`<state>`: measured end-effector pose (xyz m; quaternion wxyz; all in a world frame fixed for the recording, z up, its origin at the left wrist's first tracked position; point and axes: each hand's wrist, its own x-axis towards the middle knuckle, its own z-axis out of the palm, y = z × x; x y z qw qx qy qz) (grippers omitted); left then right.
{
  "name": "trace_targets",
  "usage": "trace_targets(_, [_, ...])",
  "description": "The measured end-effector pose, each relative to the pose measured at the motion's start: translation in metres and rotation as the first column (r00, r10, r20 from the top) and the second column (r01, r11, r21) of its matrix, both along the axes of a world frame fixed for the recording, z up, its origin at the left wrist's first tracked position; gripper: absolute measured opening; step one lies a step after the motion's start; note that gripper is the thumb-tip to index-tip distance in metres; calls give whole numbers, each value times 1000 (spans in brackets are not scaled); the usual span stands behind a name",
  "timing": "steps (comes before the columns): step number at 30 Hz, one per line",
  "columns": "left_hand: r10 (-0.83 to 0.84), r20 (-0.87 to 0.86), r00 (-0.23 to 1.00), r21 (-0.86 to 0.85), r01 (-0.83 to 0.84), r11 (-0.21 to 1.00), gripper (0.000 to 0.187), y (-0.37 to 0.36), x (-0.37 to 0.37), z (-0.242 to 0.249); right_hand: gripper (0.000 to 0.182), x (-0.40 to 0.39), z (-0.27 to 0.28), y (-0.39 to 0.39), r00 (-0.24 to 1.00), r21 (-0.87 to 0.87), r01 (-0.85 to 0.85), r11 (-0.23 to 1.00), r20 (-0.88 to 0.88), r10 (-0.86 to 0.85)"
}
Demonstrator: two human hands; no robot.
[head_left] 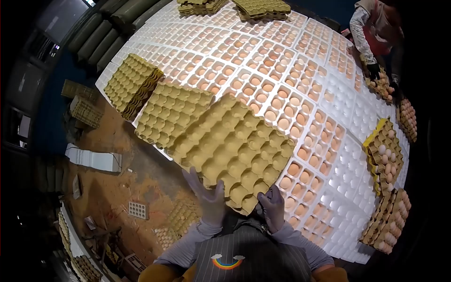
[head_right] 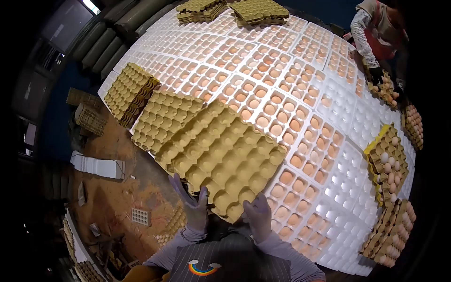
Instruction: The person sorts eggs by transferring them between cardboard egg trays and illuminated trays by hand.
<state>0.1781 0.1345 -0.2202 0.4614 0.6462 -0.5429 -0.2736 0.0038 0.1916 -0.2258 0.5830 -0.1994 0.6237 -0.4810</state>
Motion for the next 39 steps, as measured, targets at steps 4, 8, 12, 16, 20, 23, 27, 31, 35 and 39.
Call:
trace_targets(4, [75, -76, 994, -186, -88, 979, 81, -54, 56, 12, 36, 58, 19, -64, 985, -133, -38, 990, 164, 59])
trace_targets(8, [147, 251, 957, -271, -77, 960, 77, -111, 151, -27, 46, 125, 8, -158, 938, -164, -325, 931, -180, 295])
trace_targets(12, [262, 2, 965, 25, -262, 965, 88, -157, 190, -60, 78, 169, -57, -201, 842, -94, -349, 933, -468, 268])
trace_targets(16, [312, -242, 919, 199, -268, 943, 93, -181, 214, -117, 74, 177, -84, -222, 943, -129, -161, 979, 273, 191])
trace_targets(20, [186, -303, 934, 126, -155, 980, 93, -190, 227, -131, 50, 176, -96, -238, 924, -71, -316, 946, 203, 324])
trace_targets(23, [160, -146, 976, 44, -155, 987, 75, -165, 219, -98, 46, 177, -58, -216, 953, 20, -302, 953, 14, 302])
trace_targets(27, [-108, -366, 924, -151, 56, 987, 63, -110, 160, -27, 68, 164, -32, -128, 935, -21, -157, 987, -325, 142])
trace_targets(31, [-111, 236, 965, 62, 99, 993, 57, -91, 156, -67, 75, 81, -2, -70, 980, 169, -199, 965, 54, 192])
trace_targets(35, [-186, -167, 968, -36, 182, 983, 65, -84, 51, -21, 58, 3, -31, 11, 988, -71, -31, 997, -153, 20])
trace_targets(39, [-603, -122, 788, -88, 597, 798, 52, -59, -81, 18, 56, -107, 1, 114, 963, -127, 247, 961, -79, -258])
